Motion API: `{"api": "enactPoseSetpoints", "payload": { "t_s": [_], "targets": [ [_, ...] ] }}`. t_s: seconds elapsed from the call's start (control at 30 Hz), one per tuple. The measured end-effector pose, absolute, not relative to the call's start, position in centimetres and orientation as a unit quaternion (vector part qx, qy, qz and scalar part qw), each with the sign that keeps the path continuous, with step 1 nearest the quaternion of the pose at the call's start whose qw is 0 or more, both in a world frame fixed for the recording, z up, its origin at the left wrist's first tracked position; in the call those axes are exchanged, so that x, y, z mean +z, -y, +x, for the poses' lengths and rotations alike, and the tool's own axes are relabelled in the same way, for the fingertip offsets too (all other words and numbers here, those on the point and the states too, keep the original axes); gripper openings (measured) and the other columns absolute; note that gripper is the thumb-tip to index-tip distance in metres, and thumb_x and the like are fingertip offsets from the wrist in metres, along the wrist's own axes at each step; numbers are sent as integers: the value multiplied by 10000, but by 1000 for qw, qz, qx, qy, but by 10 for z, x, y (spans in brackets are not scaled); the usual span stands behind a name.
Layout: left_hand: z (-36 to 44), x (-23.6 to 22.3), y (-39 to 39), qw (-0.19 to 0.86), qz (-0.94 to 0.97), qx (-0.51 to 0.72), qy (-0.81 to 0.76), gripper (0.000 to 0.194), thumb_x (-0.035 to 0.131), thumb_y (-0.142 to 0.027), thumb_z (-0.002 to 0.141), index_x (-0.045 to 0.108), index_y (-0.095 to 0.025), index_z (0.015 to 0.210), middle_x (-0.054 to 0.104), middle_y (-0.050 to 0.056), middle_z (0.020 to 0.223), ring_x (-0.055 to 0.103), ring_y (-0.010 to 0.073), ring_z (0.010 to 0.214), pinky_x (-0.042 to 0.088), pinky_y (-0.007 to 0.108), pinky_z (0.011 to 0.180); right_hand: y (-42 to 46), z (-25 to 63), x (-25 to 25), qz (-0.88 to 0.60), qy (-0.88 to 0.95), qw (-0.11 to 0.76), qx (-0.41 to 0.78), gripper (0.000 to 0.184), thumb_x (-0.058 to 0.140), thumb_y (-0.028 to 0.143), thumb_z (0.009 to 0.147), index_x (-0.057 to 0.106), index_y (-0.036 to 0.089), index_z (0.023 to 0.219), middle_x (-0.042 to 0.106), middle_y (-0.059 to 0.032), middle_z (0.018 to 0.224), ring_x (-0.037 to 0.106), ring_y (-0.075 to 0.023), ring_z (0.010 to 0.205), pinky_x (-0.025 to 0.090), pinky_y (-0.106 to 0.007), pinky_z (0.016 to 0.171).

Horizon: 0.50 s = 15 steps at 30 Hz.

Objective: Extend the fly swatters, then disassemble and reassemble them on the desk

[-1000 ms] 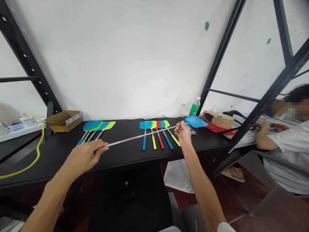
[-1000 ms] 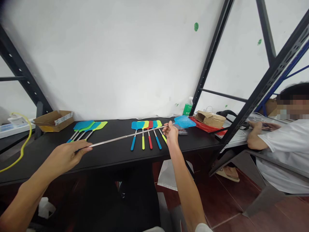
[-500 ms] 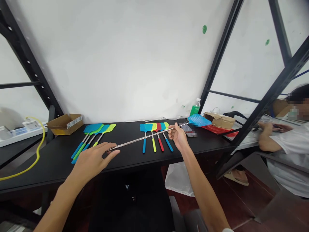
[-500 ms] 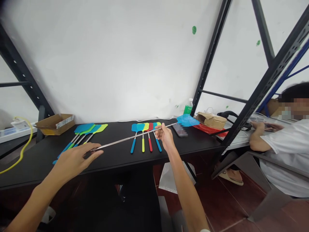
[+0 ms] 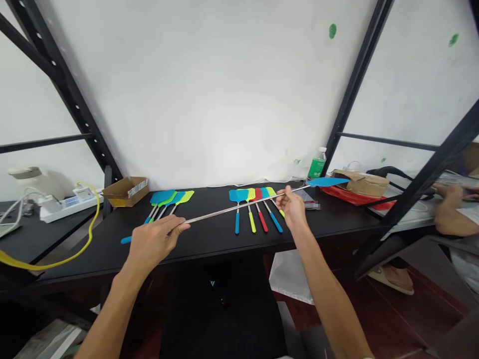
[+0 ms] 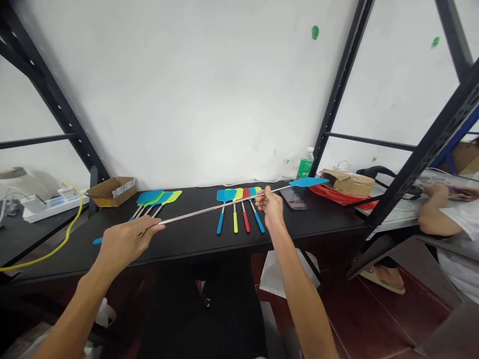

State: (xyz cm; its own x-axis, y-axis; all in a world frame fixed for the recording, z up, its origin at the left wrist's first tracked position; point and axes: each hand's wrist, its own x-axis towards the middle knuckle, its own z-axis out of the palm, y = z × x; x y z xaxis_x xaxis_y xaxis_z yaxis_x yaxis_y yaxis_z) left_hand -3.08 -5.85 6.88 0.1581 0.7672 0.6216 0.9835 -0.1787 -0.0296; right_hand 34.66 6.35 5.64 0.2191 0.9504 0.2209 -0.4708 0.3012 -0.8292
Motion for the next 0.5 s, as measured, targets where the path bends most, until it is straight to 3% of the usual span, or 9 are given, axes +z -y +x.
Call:
{"api": "enactPoseSetpoints", "payload": {
  "t_s": [0.3, 0.5],
  "targets": [
    [-66, 71, 59, 197, -724, -239, 617, 420, 393, -485, 985, 728, -232, 987, 764, 40, 994, 697, 246, 922, 398, 286, 656, -74, 375, 50, -323, 340, 742, 480, 433, 770, 569, 723, 661, 150, 705, 568, 8, 542, 544, -99, 484, 375, -209, 424],
    [-72, 81, 65, 185, -717, -227, 632, 471, 374, -507, 996, 719, -195, 1071, 753, 37, 1055, 675, 248, 988, 417, 267, 715, -76, 374, 49, -327, 335, 744, 477, 422, 766, 557, 730, 674, 146, 729, 598, -3, 560, 558, -99, 502, 380, -208, 430]
  ]
}}
